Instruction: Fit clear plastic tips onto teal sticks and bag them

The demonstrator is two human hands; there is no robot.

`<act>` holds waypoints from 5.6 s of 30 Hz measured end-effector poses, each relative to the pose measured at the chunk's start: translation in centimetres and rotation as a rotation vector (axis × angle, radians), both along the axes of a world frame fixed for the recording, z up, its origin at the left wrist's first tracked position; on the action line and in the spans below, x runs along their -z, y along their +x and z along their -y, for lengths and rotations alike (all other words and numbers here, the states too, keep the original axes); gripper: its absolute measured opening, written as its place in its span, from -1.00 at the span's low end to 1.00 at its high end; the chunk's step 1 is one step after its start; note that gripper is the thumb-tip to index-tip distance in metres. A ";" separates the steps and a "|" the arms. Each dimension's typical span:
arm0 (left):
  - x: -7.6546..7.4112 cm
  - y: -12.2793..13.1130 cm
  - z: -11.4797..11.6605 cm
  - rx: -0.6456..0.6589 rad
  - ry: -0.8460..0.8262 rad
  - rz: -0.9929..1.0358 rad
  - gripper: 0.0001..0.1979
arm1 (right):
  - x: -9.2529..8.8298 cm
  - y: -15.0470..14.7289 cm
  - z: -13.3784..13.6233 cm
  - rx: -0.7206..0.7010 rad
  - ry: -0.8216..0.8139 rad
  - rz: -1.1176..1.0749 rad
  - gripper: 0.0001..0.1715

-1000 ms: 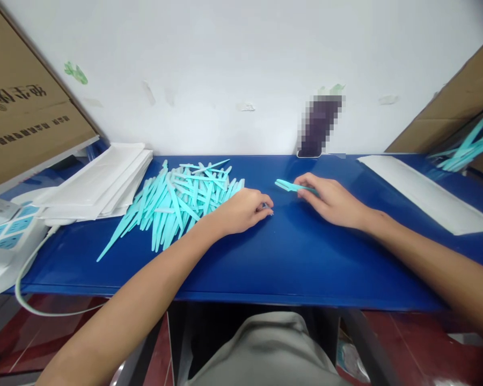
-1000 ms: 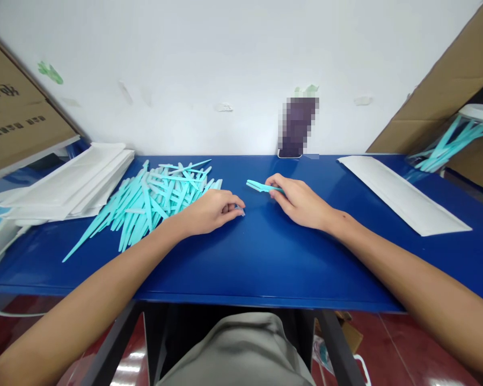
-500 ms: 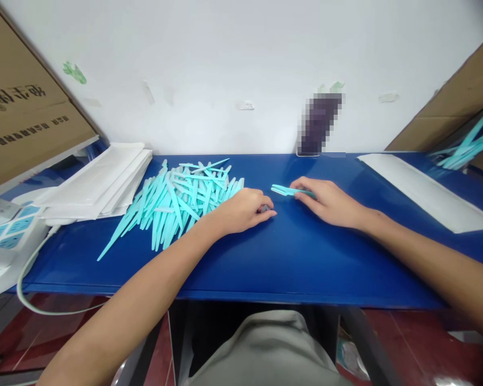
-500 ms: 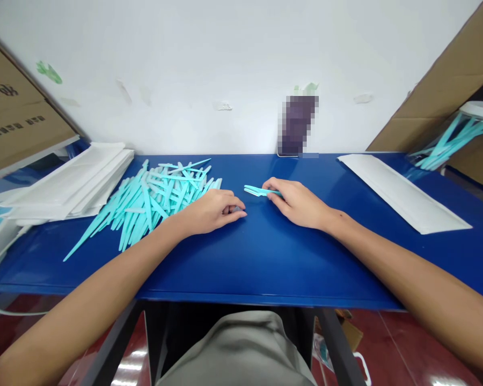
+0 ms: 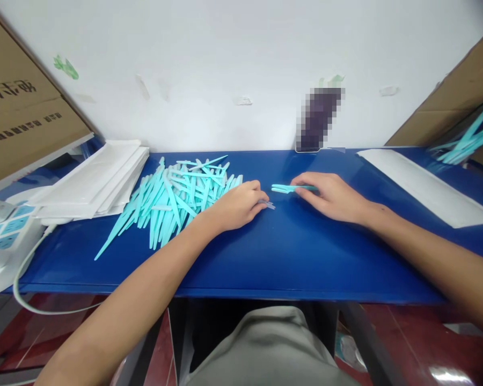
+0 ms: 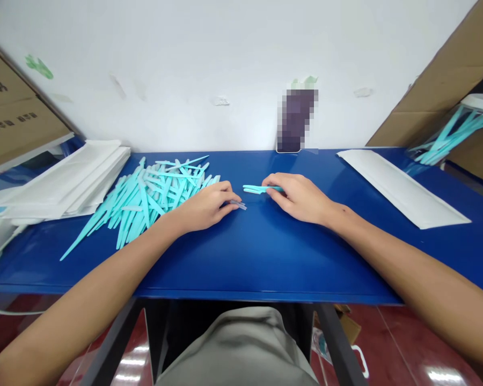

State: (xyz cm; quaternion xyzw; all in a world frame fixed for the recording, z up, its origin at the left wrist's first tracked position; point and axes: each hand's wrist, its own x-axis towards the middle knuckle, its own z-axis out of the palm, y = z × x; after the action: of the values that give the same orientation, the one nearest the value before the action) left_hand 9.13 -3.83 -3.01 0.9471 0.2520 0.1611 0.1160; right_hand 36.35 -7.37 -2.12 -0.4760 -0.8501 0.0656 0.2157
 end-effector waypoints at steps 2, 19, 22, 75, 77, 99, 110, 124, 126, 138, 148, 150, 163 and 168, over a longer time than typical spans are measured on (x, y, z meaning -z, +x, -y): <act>0.2 0.1 0.0 -0.024 0.029 0.019 -0.71 | -0.4 0.2 0.1 0.014 0.034 0.015 -0.68; 0.2 0.7 0.0 -0.151 -0.062 0.088 -0.83 | -0.4 0.4 0.3 -0.151 0.022 0.096 -0.58; 0.2 0.7 0.0 -0.148 -0.062 0.087 -0.83 | -0.5 0.4 0.4 -0.155 0.008 0.122 -0.57; 0.1 0.9 0.9 -0.110 0.139 -0.086 -0.71 | 0.9 -1.7 0.8 -0.105 0.092 0.221 -0.57; -0.3 0.6 0.6 -0.137 0.254 -0.180 -0.71 | 0.6 -1.4 0.6 -0.038 0.096 0.264 -0.61; 0.1 1.3 3.0 -0.048 0.186 -0.129 -0.58 | 0.2 -1.4 0.3 0.011 -0.115 -0.019 -0.57; 0.1 1.8 1.8 -0.109 0.068 -0.134 -0.46 | 0.7 -1.3 0.0 -0.011 -0.159 -0.111 -0.53; -0.2 0.5 0.7 -0.163 0.193 -0.140 -0.67 | 0.6 -1.4 0.1 -0.013 -0.199 -0.092 -0.54; -0.2 0.8 1.3 -0.070 0.193 -0.116 -0.69 | 0.7 -1.4 0.0 -0.019 -0.189 -0.089 -0.54; -0.5 1.7 3.0 -0.035 0.183 0.031 -0.68 | 1.4 -0.8 -0.5 -0.206 -0.102 -0.064 -0.62; -0.9 0.9 1.7 -0.106 -0.193 0.311 -0.57 | 1.0 -1.2 -0.1 -0.196 -0.177 -0.092 -0.47; -0.8 0.9 1.5 -0.101 -0.194 0.322 -0.56 | 0.9 -1.3 0.1 -0.202 -0.183 -0.084 -0.45; -1.7 -1.4 -0.9 -0.317 0.125 0.132 -0.59 | 1.7 -1.5 -0.1 -0.048 -0.053 -0.072 -0.50; -2.0 -1.4 -0.5 -0.381 0.322 -0.030 -0.68 | 1.6 -1.6 0.0 -0.108 -0.063 -0.055 -0.66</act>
State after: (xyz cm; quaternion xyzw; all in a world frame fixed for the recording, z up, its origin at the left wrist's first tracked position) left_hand 7.69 -3.32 -0.97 0.8911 0.3987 0.2042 -0.0726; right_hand 34.71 -7.37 -3.71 -0.4339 -0.8658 0.1169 0.2201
